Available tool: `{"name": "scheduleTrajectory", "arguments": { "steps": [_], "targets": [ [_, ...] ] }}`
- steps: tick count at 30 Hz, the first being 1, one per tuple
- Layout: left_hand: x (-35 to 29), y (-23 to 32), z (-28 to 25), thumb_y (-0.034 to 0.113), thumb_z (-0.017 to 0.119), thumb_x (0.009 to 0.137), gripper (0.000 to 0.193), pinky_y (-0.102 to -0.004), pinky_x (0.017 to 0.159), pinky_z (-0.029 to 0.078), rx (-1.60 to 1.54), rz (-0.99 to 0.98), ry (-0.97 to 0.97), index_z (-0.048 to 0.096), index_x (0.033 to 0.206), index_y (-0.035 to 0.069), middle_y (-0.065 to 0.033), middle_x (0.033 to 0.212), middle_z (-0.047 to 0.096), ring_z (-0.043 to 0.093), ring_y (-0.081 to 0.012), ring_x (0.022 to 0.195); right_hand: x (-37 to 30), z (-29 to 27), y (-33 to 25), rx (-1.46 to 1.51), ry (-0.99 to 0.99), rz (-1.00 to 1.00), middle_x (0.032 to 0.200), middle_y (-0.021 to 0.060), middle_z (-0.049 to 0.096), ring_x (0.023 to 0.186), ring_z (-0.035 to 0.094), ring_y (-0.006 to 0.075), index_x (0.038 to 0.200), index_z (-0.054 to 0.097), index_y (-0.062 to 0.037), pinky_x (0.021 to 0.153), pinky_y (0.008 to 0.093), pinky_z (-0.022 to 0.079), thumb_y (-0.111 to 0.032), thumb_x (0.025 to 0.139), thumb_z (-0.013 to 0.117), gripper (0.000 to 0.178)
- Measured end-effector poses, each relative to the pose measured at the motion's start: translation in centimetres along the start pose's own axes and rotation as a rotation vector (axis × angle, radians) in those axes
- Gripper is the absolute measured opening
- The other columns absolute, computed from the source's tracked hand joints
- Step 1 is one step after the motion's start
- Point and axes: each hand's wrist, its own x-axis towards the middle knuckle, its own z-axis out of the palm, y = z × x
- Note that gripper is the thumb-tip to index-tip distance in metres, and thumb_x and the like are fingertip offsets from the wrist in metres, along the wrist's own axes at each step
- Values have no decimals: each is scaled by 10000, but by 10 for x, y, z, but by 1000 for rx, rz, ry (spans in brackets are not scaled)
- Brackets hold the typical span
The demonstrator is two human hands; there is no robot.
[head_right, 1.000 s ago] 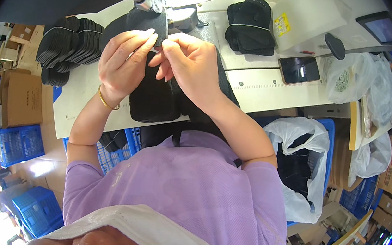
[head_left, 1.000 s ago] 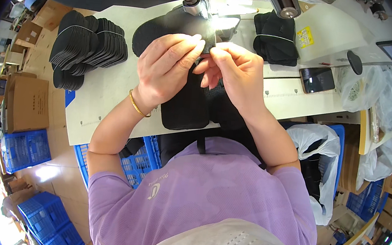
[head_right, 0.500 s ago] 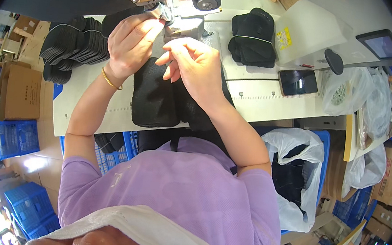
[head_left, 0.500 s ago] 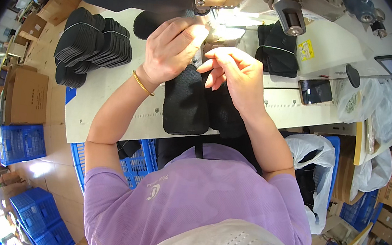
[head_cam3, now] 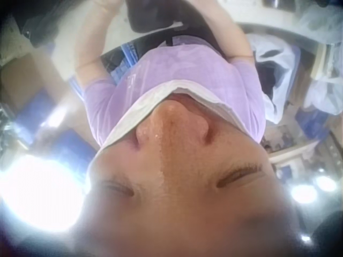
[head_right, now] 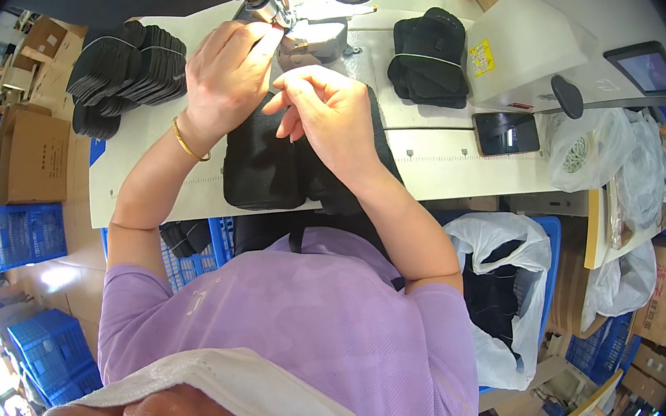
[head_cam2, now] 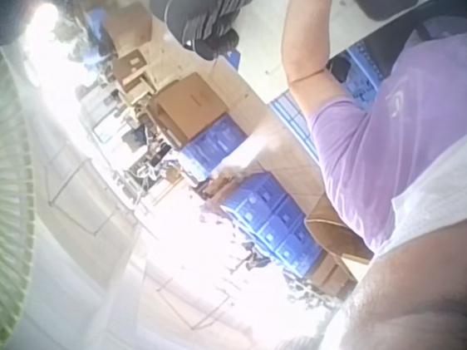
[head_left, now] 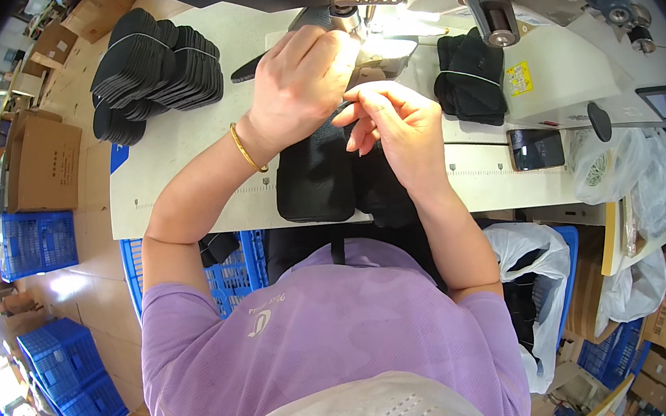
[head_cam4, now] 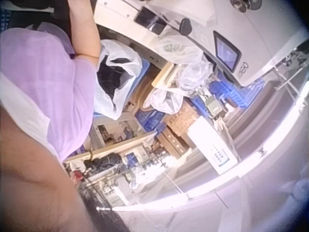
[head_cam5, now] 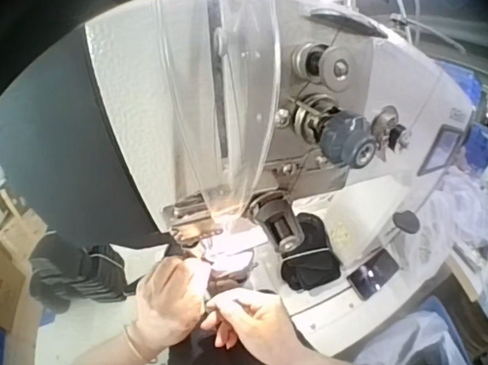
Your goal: The person sews fabric shoe pieces using a sewing machine, unloads stacks of shoe parts from a crate and a plastic bag onto the table, and sews the fabric shoe pieces using the sewing machine.
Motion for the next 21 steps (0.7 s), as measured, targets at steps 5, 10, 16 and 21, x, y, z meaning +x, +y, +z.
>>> {"name": "scheduleTrajectory", "arguments": {
  "steps": [5, 10, 16, 21],
  "targets": [
    [-5, -9, 3, -49, 702, 646, 296, -329, 689, 532, -67, 21, 0, 678, 936, 0, -79, 939, 649, 634, -235, 828, -3, -1, 0, -20, -6, 3, 768, 105, 708, 552, 627, 87, 935, 670, 19, 487, 205, 492, -149, 964, 546, 211],
    [-39, -51, -3, -28, 613, 700, 538, -413, 974, 470, 19, 73, -59, 584, 1235, 14, -148, 1291, 560, 555, -318, 1156, -7, -7, 2, -35, -33, 1, 790, 94, 712, 584, 637, 89, 939, 673, 10, 508, 204, 488, -161, 965, 552, 211],
    [-32, -44, -16, -10, 590, 678, 642, -456, 1047, 426, -180, -52, -237, 519, 1315, 12, -162, 1373, 486, 475, -364, 1256, -6, -1, 5, -49, -28, -4, 801, 82, 716, 629, 648, 97, 940, 676, -2, 538, 216, 488, -168, 963, 562, 203],
    [-36, -57, -8, -5, 615, 693, 468, -331, 786, 542, 5, 132, -86, 621, 1161, -6, -115, 1118, 631, 641, -246, 956, -5, 7, 7, -87, 24, -67, 855, 88, 722, 666, 662, 99, 1025, 675, 20, 559, 218, 503, -199, 951, 594, 245]
  ]
}}
